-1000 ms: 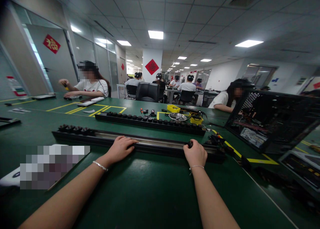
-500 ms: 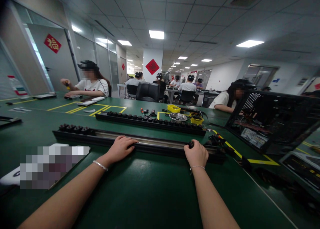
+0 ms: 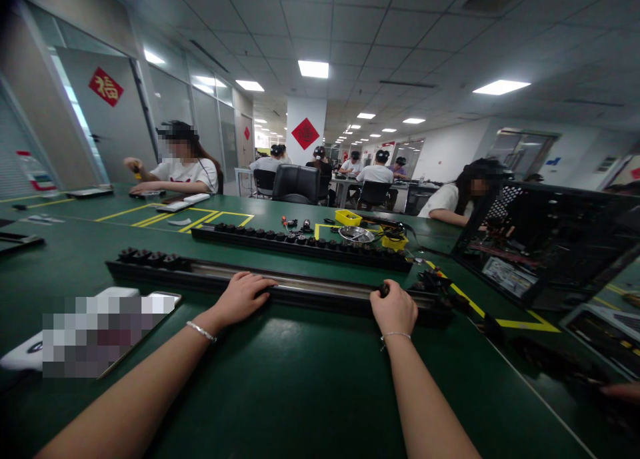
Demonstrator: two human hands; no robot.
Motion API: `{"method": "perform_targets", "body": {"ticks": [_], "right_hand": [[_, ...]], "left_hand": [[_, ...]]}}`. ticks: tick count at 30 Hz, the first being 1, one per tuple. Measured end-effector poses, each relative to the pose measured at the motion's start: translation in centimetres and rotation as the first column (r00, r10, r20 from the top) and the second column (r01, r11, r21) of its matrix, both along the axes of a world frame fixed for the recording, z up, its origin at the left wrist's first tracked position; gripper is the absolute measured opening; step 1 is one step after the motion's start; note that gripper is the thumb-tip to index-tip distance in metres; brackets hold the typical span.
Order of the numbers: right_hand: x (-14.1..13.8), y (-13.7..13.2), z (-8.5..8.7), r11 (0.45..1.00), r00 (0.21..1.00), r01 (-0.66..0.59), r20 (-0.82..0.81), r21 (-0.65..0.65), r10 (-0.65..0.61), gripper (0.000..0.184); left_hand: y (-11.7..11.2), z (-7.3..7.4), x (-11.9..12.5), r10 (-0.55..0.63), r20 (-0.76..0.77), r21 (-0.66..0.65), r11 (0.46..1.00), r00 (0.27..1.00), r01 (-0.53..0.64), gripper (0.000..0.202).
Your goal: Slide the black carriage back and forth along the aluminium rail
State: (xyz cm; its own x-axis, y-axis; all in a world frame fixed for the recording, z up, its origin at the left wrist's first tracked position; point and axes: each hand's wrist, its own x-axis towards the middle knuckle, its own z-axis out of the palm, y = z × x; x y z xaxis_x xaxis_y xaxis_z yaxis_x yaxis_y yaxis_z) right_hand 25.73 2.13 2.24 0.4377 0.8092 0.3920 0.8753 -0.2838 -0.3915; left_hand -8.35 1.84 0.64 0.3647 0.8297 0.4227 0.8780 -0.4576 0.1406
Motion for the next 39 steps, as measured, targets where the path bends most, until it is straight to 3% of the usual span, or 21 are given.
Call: {"method": "perform_targets", "body": {"ticks": [39], "right_hand": [[0.60, 0.01, 0.06, 1.000, 1.000, 0.016, -0.012, -0.026, -0.017, 0.042]], "left_hand": [[-0.08, 0.08, 0.00, 0.008, 0.005, -0.012, 1.000, 1.000, -0.008, 0.030]]}}
